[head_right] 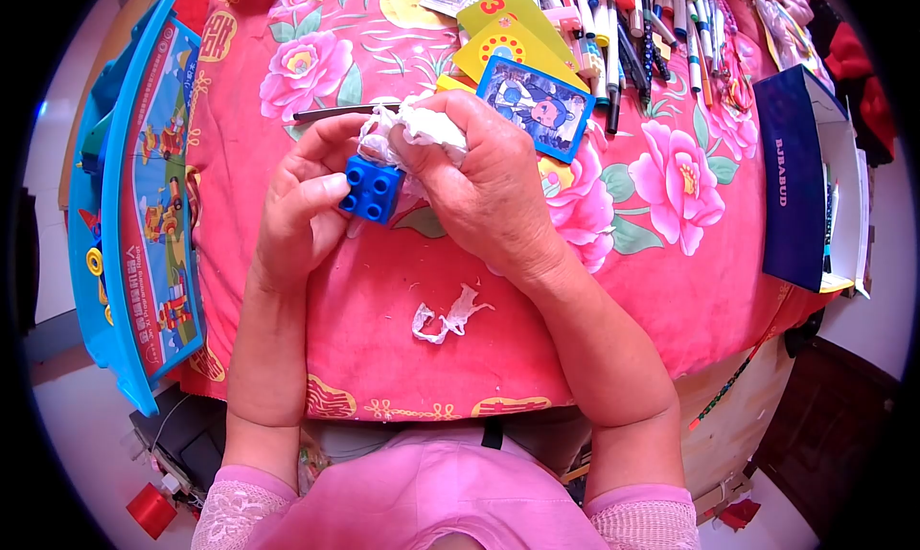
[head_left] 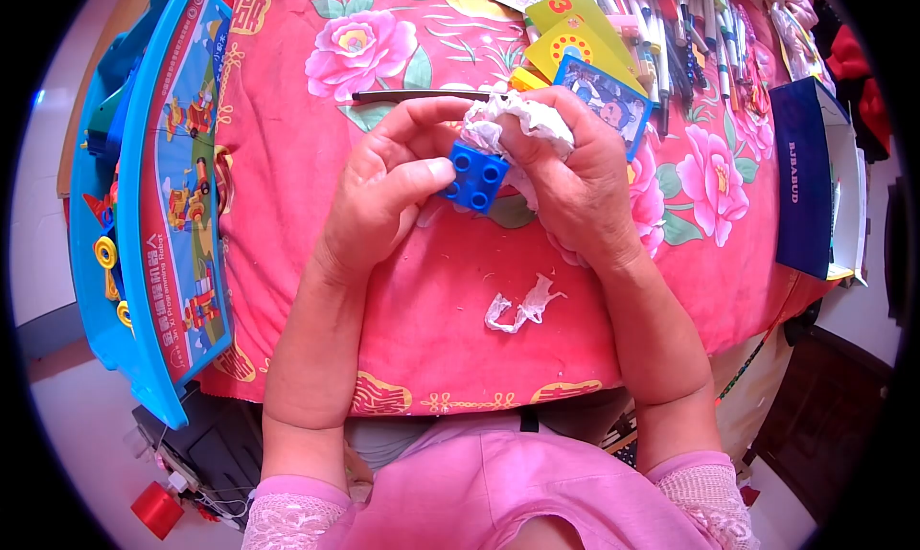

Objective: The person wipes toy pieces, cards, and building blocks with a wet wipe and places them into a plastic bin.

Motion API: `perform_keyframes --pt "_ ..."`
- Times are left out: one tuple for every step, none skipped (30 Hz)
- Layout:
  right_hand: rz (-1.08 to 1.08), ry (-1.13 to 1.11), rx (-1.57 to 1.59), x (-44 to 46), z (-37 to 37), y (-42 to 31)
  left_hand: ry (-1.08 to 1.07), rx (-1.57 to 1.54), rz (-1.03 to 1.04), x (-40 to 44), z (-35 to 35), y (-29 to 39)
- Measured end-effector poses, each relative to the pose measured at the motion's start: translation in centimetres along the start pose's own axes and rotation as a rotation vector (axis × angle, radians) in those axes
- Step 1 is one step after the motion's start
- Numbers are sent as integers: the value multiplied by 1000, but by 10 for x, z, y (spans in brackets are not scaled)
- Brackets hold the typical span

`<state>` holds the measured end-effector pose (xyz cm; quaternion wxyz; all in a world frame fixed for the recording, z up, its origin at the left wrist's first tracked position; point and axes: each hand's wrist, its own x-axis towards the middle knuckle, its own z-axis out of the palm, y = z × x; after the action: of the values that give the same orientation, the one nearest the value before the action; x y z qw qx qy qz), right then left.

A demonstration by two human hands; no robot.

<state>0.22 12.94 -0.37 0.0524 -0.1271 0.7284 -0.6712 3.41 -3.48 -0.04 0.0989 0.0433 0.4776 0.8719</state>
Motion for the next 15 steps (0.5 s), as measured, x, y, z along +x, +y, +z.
perform_keyframes --pt "-10 2 -5 0 0 1 -8 7 -3 0 0 0" --pt "-20 3 -10 0 0 2 -15 14 -6 0 -1 1" --pt "-23 4 -20 0 0 1 -23 20 -9 0 -2 1" --pt "-27 6 -30 0 0 1 -40 37 -16 0 -4 1" --pt "-31 7 -40 0 0 1 -58 53 -24 0 -7 1" --pt "-72 16 -50 0 -1 2 -75 70 -31 0 -9 0" --pt "-113 25 -60 1 -1 4 -65 97 -47 -1 -10 -1" --pt "-154 34 -70 2 -1 5 -55 125 -63 -2 -12 -2" --pt "-126 45 -42 1 0 3 -45 153 -79 -2 -12 -2" --pt "-99 56 -13 1 0 1 -8 145 -73 -2 -10 -2" --pt "-71 66 15 1 0 -1 29 138 -67 -1 -6 -2" --pt "-80 68 24 1 1 -1 66 131 -60 0 -4 -1" --pt "-89 70 32 1 1 -1 81 103 -63 0 -4 -1" --pt "-99 72 41 1 1 -1 95 76 -65 1 -5 -1" --pt "-99 68 48 1 1 -1 109 48 -67 1 -6 -1"
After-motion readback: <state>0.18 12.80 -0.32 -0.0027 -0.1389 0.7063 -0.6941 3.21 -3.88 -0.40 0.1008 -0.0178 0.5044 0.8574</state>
